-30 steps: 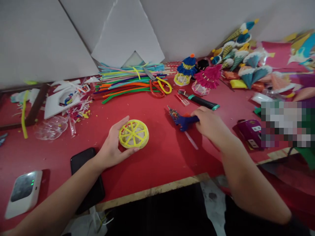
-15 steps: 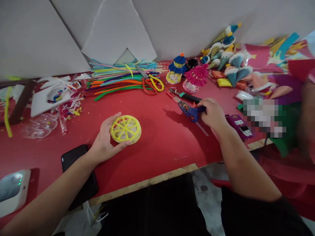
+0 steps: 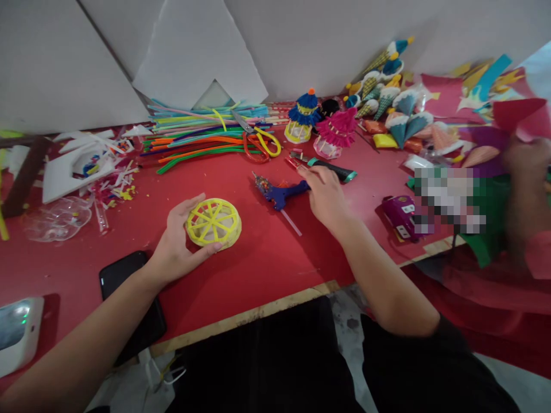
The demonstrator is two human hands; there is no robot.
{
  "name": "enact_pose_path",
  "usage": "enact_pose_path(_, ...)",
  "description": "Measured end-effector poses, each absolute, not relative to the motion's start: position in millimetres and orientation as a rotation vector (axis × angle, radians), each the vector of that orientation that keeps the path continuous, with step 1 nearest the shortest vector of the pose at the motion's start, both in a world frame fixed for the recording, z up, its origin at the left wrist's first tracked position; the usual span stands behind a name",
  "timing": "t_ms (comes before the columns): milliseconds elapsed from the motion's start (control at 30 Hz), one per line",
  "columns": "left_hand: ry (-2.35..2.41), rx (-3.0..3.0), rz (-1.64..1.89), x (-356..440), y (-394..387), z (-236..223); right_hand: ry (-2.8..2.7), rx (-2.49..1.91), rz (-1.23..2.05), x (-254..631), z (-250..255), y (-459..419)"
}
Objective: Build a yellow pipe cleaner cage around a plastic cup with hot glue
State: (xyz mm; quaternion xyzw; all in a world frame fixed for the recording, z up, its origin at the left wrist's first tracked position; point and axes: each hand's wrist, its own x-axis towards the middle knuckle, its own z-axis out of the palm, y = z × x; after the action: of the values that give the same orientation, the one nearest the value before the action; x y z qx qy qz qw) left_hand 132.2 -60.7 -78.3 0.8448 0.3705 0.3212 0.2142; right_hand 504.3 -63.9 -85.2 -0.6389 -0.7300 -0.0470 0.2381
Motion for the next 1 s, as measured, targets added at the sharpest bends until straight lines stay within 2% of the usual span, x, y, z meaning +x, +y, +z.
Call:
enact_pose_path(267,1.035,2.343,0.902,132,-61,-78,-2.104,-1.876,-0.162,537,-83,-114)
enact_pose_path(600,1.039,2.392,0.877,132,-60,-76,-2.425,-1.705,0.024,556,-69,-85)
enact_pose_path(1000,1.057,2.353,0.891,134,-60,-76,-2.476,-1.717,0.025,561,-85,-76)
